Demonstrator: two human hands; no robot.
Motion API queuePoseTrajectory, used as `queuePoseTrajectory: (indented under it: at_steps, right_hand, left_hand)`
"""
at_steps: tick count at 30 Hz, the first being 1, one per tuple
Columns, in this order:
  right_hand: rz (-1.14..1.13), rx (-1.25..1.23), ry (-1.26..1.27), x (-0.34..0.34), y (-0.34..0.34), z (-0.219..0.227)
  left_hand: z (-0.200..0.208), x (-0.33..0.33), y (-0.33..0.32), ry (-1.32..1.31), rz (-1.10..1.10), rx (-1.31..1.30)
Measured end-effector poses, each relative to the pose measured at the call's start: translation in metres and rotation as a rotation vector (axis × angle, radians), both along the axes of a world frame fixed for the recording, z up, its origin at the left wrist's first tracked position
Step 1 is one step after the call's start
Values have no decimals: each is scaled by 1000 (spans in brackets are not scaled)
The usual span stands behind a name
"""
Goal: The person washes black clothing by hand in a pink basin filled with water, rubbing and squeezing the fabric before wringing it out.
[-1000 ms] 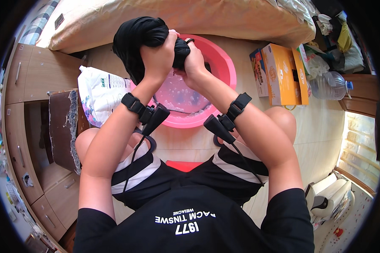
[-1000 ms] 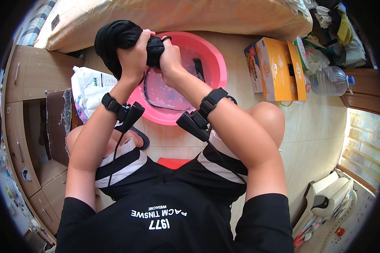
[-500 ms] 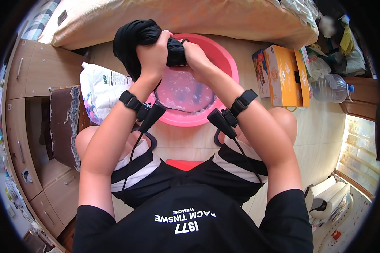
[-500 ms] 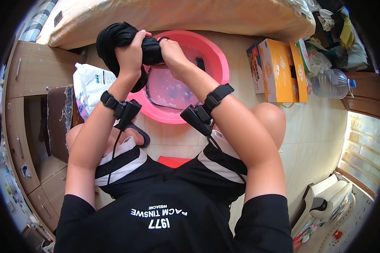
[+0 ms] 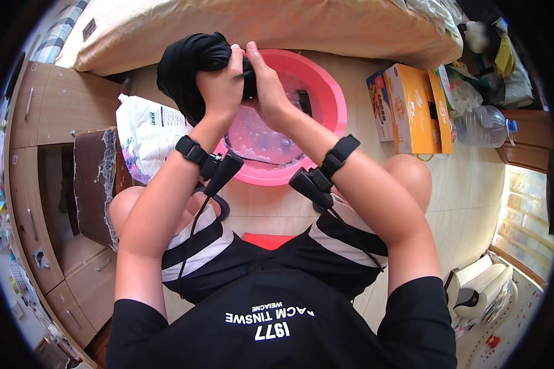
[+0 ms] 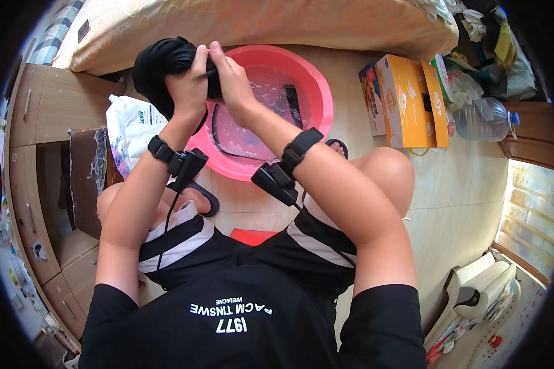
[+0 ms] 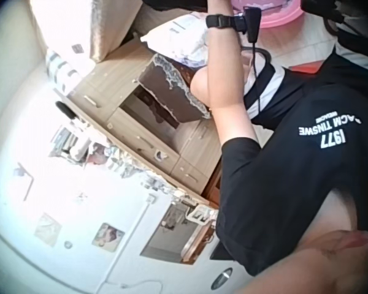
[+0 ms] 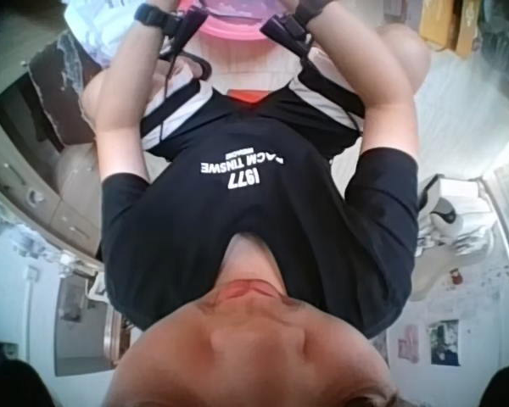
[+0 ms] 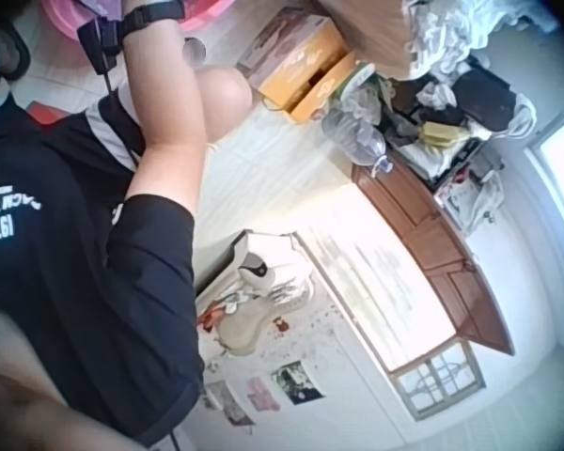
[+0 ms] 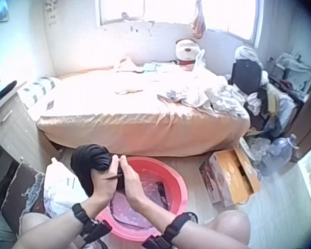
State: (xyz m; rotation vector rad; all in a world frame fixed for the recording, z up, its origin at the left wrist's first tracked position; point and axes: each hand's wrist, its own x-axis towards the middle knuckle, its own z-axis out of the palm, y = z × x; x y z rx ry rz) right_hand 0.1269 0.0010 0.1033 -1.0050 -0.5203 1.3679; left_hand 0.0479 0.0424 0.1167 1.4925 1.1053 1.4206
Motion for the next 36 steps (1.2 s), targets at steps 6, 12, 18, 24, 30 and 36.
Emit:
queuePoseTrajectory:
  at_steps: [6,12,18,24,30,36]
  right_hand:
    - [-170,-127,-430,-1,0,8]
    - [-167,-106,-628,9,6,-6]
    - [-178,-296,-388,4,9,-15]
    - [-96,-352,-162,3,0,-5]
    - [34,-314,-220,7,-3,-13]
    - [335,-375,-652,41,-10,-32]
  left_hand:
    - [1,-2,-9,189,-25,227]
    - [-7,-11,-5,710,3,683]
    - [-1,-8,-2,275,-224,123]
    - [-4,-13,8,312,-280,226]
    - [-3,-14,17,243,-312,27]
    - [-9,-27,22,261,-476,-256]
